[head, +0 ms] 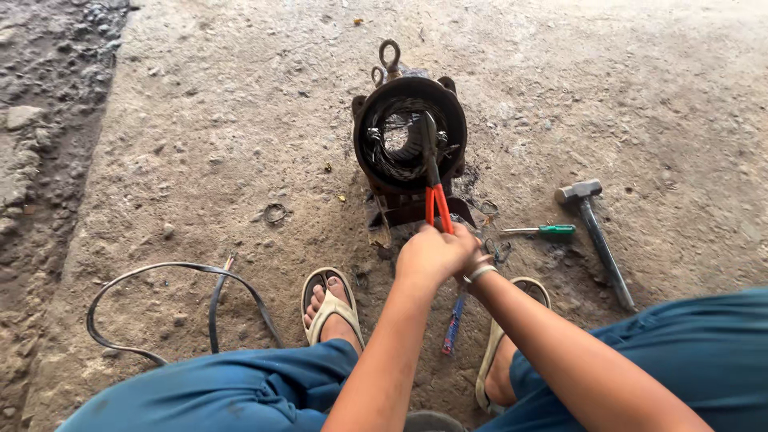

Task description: The person uses a screwdriver and pliers to manipulate and adjust wires inside a motor housing. They repeatedly probe the internal components and cut wires, working on the device placed on the ground.

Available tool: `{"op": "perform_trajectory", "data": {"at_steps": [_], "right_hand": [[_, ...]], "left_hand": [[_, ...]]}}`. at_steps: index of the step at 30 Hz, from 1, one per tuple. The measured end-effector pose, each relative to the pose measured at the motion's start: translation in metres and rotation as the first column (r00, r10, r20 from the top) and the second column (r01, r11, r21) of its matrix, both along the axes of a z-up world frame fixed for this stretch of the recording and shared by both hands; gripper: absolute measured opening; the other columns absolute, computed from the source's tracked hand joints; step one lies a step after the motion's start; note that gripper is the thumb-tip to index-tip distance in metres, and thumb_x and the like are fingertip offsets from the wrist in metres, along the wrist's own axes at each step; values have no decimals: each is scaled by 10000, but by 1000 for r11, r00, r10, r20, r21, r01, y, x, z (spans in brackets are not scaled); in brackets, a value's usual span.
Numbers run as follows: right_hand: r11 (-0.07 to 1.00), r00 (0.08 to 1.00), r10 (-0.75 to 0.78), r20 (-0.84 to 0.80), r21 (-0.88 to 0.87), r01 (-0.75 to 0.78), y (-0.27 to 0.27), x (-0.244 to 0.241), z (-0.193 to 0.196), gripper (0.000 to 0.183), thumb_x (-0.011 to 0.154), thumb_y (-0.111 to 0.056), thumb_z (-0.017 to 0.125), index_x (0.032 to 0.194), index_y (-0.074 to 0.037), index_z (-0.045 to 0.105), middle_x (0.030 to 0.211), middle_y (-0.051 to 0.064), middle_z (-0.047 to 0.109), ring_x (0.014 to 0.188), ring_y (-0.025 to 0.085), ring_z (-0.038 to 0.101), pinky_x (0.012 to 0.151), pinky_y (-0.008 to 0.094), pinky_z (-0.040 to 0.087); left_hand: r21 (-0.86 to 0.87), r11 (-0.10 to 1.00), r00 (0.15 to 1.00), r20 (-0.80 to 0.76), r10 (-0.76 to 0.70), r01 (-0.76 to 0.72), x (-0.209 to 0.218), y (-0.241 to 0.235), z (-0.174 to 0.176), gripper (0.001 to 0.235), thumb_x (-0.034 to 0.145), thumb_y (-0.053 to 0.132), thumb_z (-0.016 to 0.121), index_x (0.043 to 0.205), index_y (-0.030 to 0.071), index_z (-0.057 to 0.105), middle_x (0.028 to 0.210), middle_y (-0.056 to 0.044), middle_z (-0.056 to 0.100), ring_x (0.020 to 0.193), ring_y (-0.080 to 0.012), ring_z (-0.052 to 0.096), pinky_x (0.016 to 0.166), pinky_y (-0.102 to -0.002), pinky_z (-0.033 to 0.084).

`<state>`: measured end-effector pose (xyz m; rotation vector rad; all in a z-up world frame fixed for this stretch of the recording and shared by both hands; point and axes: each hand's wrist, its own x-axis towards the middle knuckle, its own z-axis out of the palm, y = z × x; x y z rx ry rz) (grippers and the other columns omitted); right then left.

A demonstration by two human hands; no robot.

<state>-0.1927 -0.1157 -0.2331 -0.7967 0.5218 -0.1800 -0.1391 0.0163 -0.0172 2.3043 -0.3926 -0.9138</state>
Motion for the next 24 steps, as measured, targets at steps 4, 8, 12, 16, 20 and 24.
{"op": "perform_trajectory", "data": {"at_steps": [4,8,12,16,20,24], "right_hand": [[853,987,60,-148,-506,-128,19,-24,98,275,843,-30,578,1098,-23,682,920,35,691,764,114,637,702,278,540],[695,976,17,-218,-699,-168,27,-40,200,344,797,26,579,1120,-18,690,910,51,701,714,92,643,658,250,570],[798,946,-107,-306,-595,-102,20,-51,266,231,808,55,580,1033,17,618,878,130,688,563,165,599,483,338,529],[878,936,-164,-311,-479,-5,-2,-82,307,247,801,60,578,1039,12,619,959,186,728,552,170,613,490,342,546],[848,928,-233,-291,-529,47,-28,-107,344,279,793,55,567,1069,51,614,1092,208,759,611,181,663,583,330,591],[815,949,-218,-227,-577,49,-51,-112,375,340,802,72,527,1136,116,567,1092,312,704,674,233,705,651,379,626]], "left_hand": [[-129,992,985,175,8,15,53,10,42,427,781,459,719,945,65,730,940,-179,756,878,-335,752,792,-442,599],[-314,924,627,771,114,218,123,-8,67,280,784,238,725,1016,82,733,985,-179,748,876,-382,723,731,-497,574],[227,921,577,725,-376,315,156,-37,75,221,812,218,712,1000,113,761,1032,-157,749,983,-342,722,810,-465,578],[442,813,457,674,-580,380,155,-52,66,200,869,145,674,1031,154,792,1051,-97,768,1027,-297,736,772,-469,573],[580,729,356,637,-684,362,157,-62,61,186,897,171,660,1032,174,790,1052,-53,758,1089,-278,666,924,-508,443],[533,774,386,671,-633,341,165,-69,54,194,866,154,657,1005,185,788,1048,-39,733,1105,-268,608,990,-520,339]]}}
